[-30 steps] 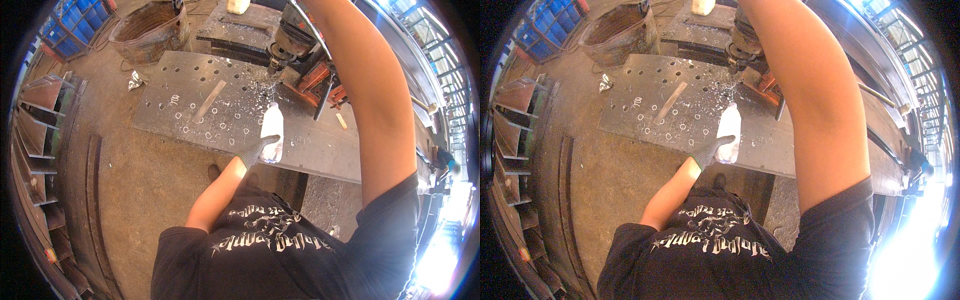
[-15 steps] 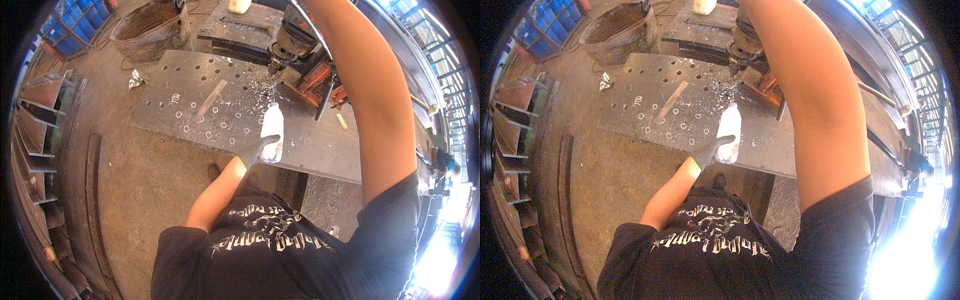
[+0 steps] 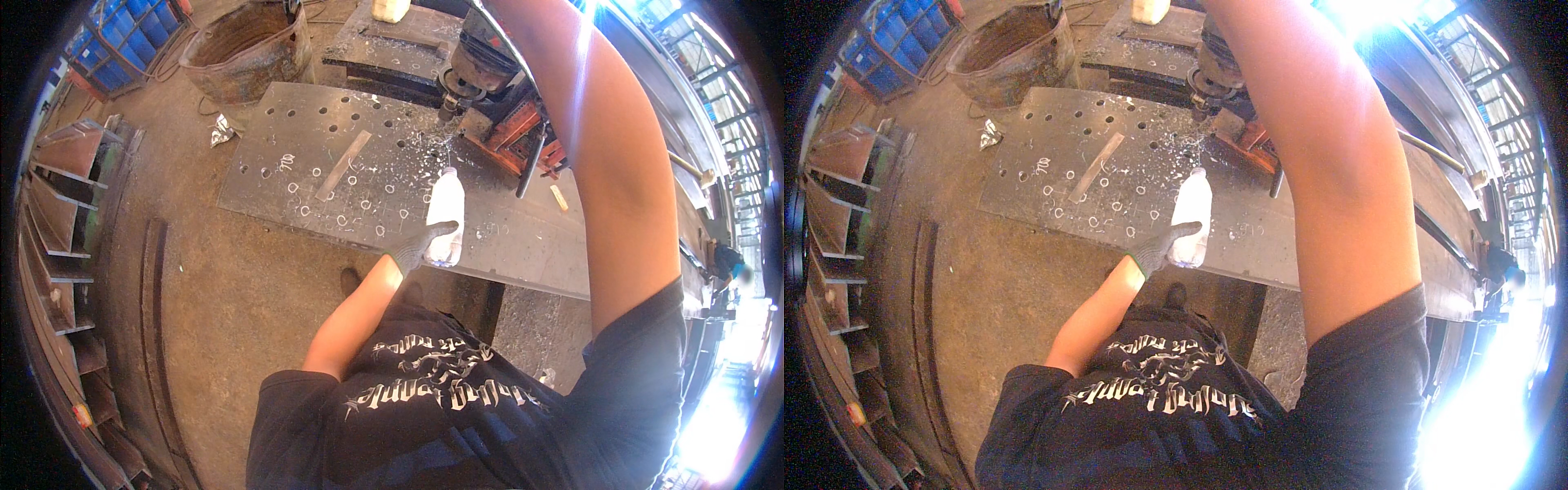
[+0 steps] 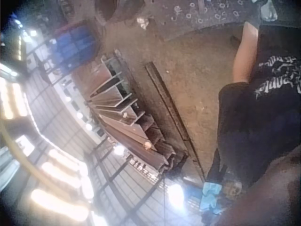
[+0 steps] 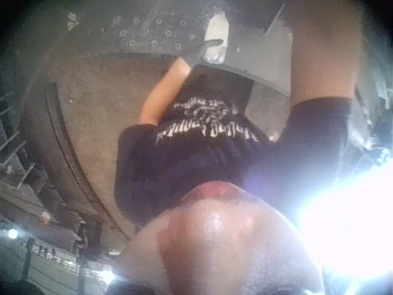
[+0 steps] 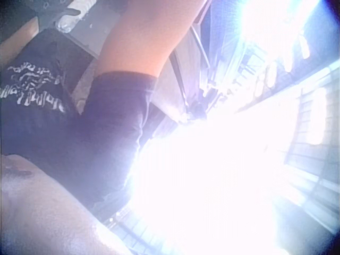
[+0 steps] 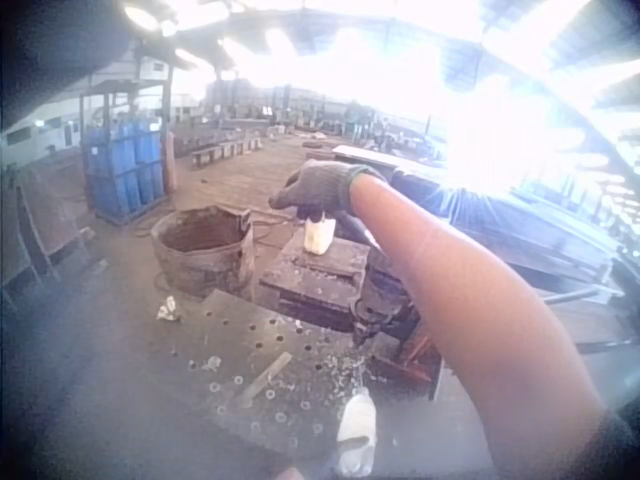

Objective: The person operates a portable drill press on a large metal plate, applying liquid from a bottle to the drill site and repositioning the machine to drill multiple holes. The person also uses a small wooden stick to clear debris from the holes.

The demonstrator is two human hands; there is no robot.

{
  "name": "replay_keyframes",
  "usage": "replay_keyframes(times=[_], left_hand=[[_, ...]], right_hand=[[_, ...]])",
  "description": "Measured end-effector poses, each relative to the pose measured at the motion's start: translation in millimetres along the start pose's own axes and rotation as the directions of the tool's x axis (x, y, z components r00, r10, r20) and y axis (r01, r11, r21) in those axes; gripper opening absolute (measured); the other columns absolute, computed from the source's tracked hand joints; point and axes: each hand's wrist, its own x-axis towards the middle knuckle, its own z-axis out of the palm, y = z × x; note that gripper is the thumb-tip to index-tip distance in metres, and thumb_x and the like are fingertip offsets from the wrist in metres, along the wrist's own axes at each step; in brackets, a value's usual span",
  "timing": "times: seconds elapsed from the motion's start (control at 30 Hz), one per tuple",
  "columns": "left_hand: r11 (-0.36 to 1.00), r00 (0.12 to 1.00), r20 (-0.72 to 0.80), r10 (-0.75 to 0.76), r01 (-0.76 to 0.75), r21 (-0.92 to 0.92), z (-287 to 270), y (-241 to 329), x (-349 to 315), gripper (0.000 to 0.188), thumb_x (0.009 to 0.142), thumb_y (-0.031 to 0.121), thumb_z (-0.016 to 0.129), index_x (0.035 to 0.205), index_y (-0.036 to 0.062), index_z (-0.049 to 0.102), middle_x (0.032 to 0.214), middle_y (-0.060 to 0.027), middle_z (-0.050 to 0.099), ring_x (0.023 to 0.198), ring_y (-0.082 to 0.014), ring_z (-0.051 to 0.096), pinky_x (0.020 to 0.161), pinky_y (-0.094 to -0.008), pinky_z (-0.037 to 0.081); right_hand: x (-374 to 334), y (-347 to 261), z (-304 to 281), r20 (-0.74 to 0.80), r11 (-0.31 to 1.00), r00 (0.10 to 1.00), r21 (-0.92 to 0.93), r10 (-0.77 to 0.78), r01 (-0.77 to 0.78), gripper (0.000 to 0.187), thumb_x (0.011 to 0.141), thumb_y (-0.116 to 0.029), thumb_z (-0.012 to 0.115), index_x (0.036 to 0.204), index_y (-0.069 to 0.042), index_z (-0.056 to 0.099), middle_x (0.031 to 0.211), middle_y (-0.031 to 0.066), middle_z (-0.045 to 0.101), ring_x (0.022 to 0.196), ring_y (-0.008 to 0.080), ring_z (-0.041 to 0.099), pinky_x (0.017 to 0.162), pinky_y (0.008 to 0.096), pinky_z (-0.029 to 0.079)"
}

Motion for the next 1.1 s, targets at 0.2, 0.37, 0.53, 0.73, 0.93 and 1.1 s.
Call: replay_keyframes(times=[0.2, 0.37, 0.53, 0.73, 0.93, 1.1], left_hand=[[0.996, 0.998, 0.061, 0.031, -0.036, 0.085, -1, -1, 6, 0.057, 0.094, 0.035, 0.08, 0.135, 0.0016, 0.06, 0.112, -0.0086, 0.072, 0.095, -0.0223, 0.073, 0.083, -0.0384, 0.061], [0.933, 0.998, 0.019, 0.068, -0.07, 0.353, 6, 10, -6, 0.095, 0.089, 0.056, 0.08, 0.156, -0.0018, 0.046, 0.158, -0.02, 0.05, 0.144, -0.0318, 0.049, 0.117, -0.0463, 0.042], [0.95, 0.999, -0.02, 0.028, -0.02, 0.31, 19, 28, -28, 0.1, 0.087, 0.065, 0.078, 0.161, 0.008, 0.042, 0.156, -0.0163, 0.052, 0.142, -0.0319, 0.049, 0.114, -0.0474, 0.044], [0.956, 0.999, -0.035, 0.027, -0.015, 0.293, 23, 36, -42, 0.091, 0.087, 0.053, 0.085, 0.154, 0.0027, 0.049, 0.143, -0.013, 0.062, 0.126, -0.0266, 0.062, 0.101, -0.0422, 0.054], [0.963, 0.988, -0.083, 0.127, -0.102, 0.249, 17, 22, -31, 0.076, 0.088, 0.043, 0.086, 0.145, 0.0019, 0.057, 0.129, -0.0113, 0.068, 0.116, -0.0244, 0.066, 0.095, -0.041, 0.057], [0.987, 0.996, -0.07, 0.047, -0.036, 0.154, 15, 22, -24, 0.07, 0.09, 0.037, 0.084, 0.143, 0.0001, 0.057, 0.123, -0.0103, 0.07, 0.109, -0.0239, 0.068, 0.093, -0.0409, 0.058]], right_hand=[[-9, 1, -3, -0.051, 0.991, 0.998, -0.131, -0.02, 0.013, 0.059, 0.098, -0.053, 0.059, 0.124, -0.003, 0.075, 0.107, 0.0165, 0.079, 0.094, 0.0279, 0.077, 0.088, 0.0416, 0.06], [9, 31, 23, -0.405, 0.983, 0.907, -0.176, -0.116, 0.047, 0.059, 0.099, -0.06, 0.059, 0.111, -0.005, 0.079, 0.096, 0.0208, 0.078, 0.089, 0.037, 0.077, 0.09, 0.0433, 0.06], [-5, 4, 26, -0.473, 0.991, 0.88, -0.127, -0.023, -0.042, 0.059, 0.097, -0.059, 0.059, 0.114, -0.006, 0.078, 0.108, 0.0213, 0.077, 0.102, 0.0407, 0.074, 0.095, 0.0482, 0.058], [-7, 9, 28, -0.405, 0.986, 0.914, -0.162, -0.042, -0.026, 0.06, 0.095, -0.064, 0.059, 0.115, -0.011, 0.079, 0.114, 0.0176, 0.078, 0.11, 0.0378, 0.073, 0.099, 0.0472, 0.057], [-8, 5, 23, -0.261, 0.982, 0.963, -0.189, -0.062, 0.012, 0.063, 0.094, -0.066, 0.058, 0.118, -0.011, 0.079, 0.12, 0.0175, 0.076, 0.115, 0.0378, 0.071, 0.104, 0.0458, 0.053], [4, 7, 22, -0.145, 0.956, 0.989, -0.293, -0.035, -0.009, 0.067, 0.094, -0.067, 0.054, 0.118, -0.01, 0.079, 0.118, 0.016, 0.078, 0.115, 0.0381, 0.071, 0.107, 0.0522, 0.048]])
